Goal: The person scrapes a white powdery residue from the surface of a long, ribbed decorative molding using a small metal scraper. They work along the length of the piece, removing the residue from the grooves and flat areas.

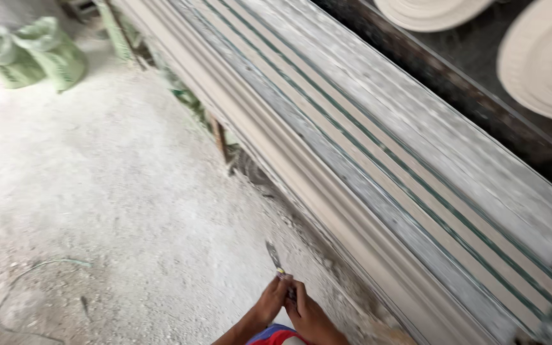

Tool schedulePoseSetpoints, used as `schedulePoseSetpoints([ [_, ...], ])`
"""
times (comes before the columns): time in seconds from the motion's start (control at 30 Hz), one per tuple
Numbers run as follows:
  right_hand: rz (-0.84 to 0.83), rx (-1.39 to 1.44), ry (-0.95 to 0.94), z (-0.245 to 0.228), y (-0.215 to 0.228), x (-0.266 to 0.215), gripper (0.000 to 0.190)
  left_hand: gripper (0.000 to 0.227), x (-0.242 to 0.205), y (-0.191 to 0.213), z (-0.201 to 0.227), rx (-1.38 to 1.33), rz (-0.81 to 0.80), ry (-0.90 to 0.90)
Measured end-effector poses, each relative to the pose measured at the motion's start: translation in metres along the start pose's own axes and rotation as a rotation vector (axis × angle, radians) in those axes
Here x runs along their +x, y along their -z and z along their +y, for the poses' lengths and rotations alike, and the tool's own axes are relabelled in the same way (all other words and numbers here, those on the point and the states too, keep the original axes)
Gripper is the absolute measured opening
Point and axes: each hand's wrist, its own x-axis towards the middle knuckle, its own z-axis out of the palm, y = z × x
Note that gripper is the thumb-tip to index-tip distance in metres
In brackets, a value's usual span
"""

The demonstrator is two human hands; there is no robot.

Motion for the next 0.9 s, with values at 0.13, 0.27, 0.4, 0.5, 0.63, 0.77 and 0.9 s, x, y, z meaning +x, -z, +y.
schedulePoseSetpoints([
  [0.13, -0.191, 0.016, 0.203, -0.087, 0.017, 0.077, 0.042, 0.036, 0.000, 0.074, 0.072, -0.088, 0.305, 0.009],
  [0.27, -0.230, 0.026, 0.019, -0.104, 0.012, 0.151, 0.039, 0.033, 0.018, 0.127, 0.093, -0.046, 0.568, 0.048],
  [0.4, -0.247, 0.047, 0.064, -0.078, 0.000, 0.233, 0.039, 0.040, 0.073, 0.189, 0.080, -0.006, 0.774, 0.120],
  [0.5, -0.275, -0.041, 0.004, -0.074, 0.001, 0.297, 0.037, 0.042, 0.109, 0.230, 0.074, 0.115, 0.766, 0.009],
  [0.63, -0.350, -0.109, -0.025, -0.135, 0.031, 0.394, 0.037, 0.043, 0.161, 0.294, 0.152, 0.280, 0.825, 0.006],
  [0.77, -0.350, -0.189, 0.051, -0.221, 0.064, 0.501, 0.037, 0.043, 0.187, 0.350, 0.248, 0.309, 0.867, -0.075],
  [0.9, -0.274, -0.202, 0.106, -0.286, 0.080, 0.605, 0.037, 0.042, 0.231, 0.403, 0.321, 0.067, 0.947, -0.081],
])
